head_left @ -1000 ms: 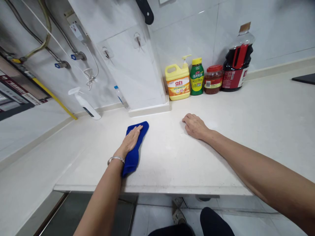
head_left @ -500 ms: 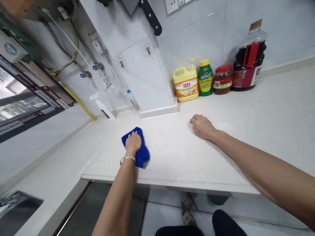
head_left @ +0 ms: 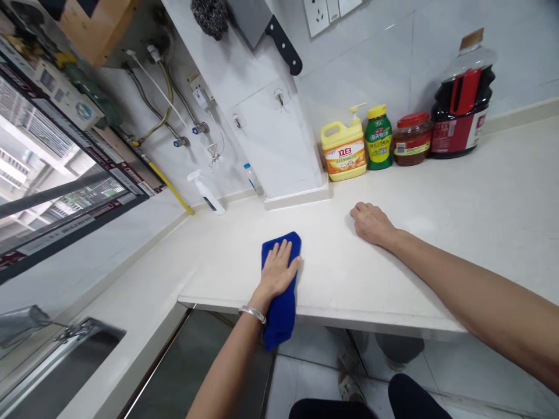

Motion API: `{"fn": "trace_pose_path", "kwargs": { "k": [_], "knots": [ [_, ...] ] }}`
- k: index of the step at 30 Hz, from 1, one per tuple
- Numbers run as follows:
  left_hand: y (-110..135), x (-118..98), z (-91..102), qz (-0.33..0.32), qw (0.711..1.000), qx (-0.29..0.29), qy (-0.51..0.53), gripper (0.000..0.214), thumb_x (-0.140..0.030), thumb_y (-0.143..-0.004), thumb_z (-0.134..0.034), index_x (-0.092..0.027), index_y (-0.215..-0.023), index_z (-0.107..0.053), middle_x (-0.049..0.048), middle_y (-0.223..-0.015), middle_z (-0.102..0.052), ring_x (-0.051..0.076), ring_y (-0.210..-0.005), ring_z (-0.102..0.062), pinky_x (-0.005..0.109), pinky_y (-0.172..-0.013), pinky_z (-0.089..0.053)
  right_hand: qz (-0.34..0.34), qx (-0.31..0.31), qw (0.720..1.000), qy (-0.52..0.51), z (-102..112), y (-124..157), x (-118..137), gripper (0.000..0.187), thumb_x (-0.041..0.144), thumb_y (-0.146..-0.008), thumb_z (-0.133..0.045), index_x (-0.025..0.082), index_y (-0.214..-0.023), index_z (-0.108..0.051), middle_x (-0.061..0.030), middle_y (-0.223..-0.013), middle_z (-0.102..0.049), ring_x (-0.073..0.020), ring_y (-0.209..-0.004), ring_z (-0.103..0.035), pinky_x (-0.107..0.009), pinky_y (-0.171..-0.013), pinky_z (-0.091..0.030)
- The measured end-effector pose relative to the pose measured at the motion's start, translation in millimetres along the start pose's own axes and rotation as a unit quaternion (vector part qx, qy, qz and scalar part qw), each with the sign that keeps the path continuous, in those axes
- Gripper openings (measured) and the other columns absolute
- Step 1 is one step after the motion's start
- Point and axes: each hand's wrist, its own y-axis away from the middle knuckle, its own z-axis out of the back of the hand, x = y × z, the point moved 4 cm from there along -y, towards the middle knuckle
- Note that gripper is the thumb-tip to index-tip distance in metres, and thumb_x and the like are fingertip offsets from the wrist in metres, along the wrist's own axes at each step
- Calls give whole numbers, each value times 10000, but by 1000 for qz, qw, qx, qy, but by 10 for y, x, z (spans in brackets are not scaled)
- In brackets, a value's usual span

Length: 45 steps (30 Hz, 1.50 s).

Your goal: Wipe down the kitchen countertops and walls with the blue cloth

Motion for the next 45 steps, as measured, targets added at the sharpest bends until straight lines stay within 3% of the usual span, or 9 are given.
{"fn": "trace_pose_path", "kwargs": {
  "k": [7,12,20,26,29,33,37,42,45],
  "knots": [
    [258,-764,-159,-161,985,64,17,801,-610,-971,-399,-198,-1629,-200,9,-1724,-101,209,-1614,-3,452,-1352,-25,3,-3,1000,10,-27,-25,-27,358,124,-950,-422,64,-1220,-648,-217,-1278,-596,-331,-1151,-558,-415,-934,-430],
    [274,-976,-151,-217,971,92,42,783,-603,-972,-431,-224,-1624,-221,-1,-1723,-113,213,-1616,-14,475,-1355,-39,7,-2,1000,13,-34,-32,-42,359,124,-951,-426,74,-1232,-643,-202,-1298,-598,-327,-1165,-565,-403,-945,-430],
    [-230,-751,-102,-193,976,44,87,660,-554,-992,-372,-240,-1572,-382,-28,-1691,-266,186,-1604,-134,423,-1355,-64,1,4,1000,0,13,-12,-54,374,137,-956,-433,79,-1262,-640,-209,-1330,-587,-329,-1175,-550,-408,-973,-430],
    [-559,-554,21,-134,982,-46,127,616,-498,-999,-353,-146,-1473,-531,65,-1627,-418,216,-1557,-300,414,-1343,-190,6,7,1000,-13,25,-30,-61,386,132,-953,-428,90,-1271,-643,-208,-1332,-581,-321,-1182,-541,-408,-981,-431],
    [-391,-528,128,-131,979,-76,137,584,-498,-985,-409,-160,-1431,-575,89,-1569,-502,240,-1494,-418,429,-1321,-265,10,7,1000,-18,51,-21,-53,396,119,-955,-414,90,-1274,-647,-215,-1341,-581,-320,-1189,-540,-410,-984,-436],
    [187,-512,228,-172,962,-88,193,586,-550,-982,-465,-250,-1483,-504,68,-1545,-525,233,-1425,-490,408,-1252,-390,18,2,999,-26,88,-10,-43,396,119,-958,-398,66,-1256,-653,-224,-1322,-582,-327,-1181,-538,-417,-977,-438],
    [633,-415,107,-177,977,-81,92,613,-535,-952,-553,-295,-1510,-473,113,-1512,-468,271,-1433,-439,467,-1215,-419,20,4,999,-37,91,-19,-52,404,124,-963,-389,70,-1267,-650,-222,-1323,-577,-319,-1182,-528,-410,-983,-426],
    [670,-275,0,-143,977,-154,27,527,-441,-982,-429,-278,-1471,-537,138,-1293,-578,277,-1190,-598,465,-930,-569,18,7,999,-31,84,-17,-60,408,131,-959,-399,57,-1279,-642,-223,-1335,-569,-326,-1194,-527,-415,-991,-432],
    [540,-151,104,-99,965,-197,141,438,-397,-945,-526,-285,-1347,-660,90,-1183,-677,245,-1095,-635,411,-965,-536,20,12,999,-29,93,-8,-57,409,132,-964,-397,57,-1284,-640,-222,-1341,-570,-325,-1200,-533,-411,-993,-438]
  ]
}}
